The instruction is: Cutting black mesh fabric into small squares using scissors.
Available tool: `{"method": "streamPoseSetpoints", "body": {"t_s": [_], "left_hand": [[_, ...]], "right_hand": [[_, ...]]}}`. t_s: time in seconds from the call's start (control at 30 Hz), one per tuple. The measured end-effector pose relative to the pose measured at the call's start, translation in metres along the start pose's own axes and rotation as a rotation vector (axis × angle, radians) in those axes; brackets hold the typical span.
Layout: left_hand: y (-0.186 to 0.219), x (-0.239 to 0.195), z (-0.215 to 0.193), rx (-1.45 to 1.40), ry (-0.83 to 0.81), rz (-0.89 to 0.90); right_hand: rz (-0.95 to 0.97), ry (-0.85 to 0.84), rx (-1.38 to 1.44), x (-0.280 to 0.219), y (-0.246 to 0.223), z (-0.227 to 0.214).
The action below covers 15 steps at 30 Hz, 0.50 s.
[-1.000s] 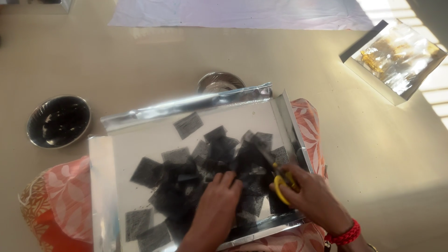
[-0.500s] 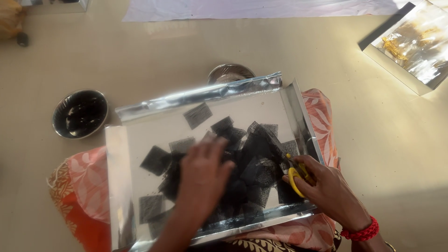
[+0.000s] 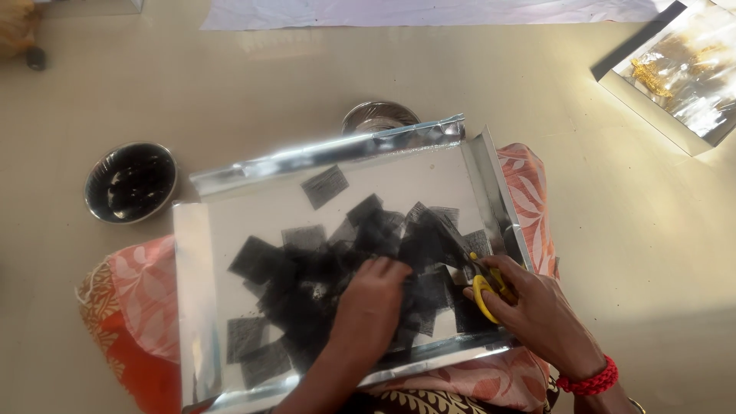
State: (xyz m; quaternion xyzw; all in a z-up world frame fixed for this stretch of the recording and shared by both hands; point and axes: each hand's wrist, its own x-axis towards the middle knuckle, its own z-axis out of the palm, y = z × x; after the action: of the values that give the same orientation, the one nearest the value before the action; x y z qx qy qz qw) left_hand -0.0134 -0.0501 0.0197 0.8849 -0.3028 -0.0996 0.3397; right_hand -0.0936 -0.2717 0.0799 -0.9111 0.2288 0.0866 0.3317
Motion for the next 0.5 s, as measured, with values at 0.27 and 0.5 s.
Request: {"method": "streamPoseSetpoints", "body": {"t_s": [0.27, 0.5], "left_hand": [[-0.002, 0.018, -0.080, -0.583, -0.051, -0.589], [-0.033, 0.000, -0.093, -0.752, 0.032, -0.594]], "right_hand": [[0.048, -0.028, -0.011, 0.000, -0.007, -0.004], [0.072, -0.034, -0.035, -0.001, -0.011, -0.003]]}}
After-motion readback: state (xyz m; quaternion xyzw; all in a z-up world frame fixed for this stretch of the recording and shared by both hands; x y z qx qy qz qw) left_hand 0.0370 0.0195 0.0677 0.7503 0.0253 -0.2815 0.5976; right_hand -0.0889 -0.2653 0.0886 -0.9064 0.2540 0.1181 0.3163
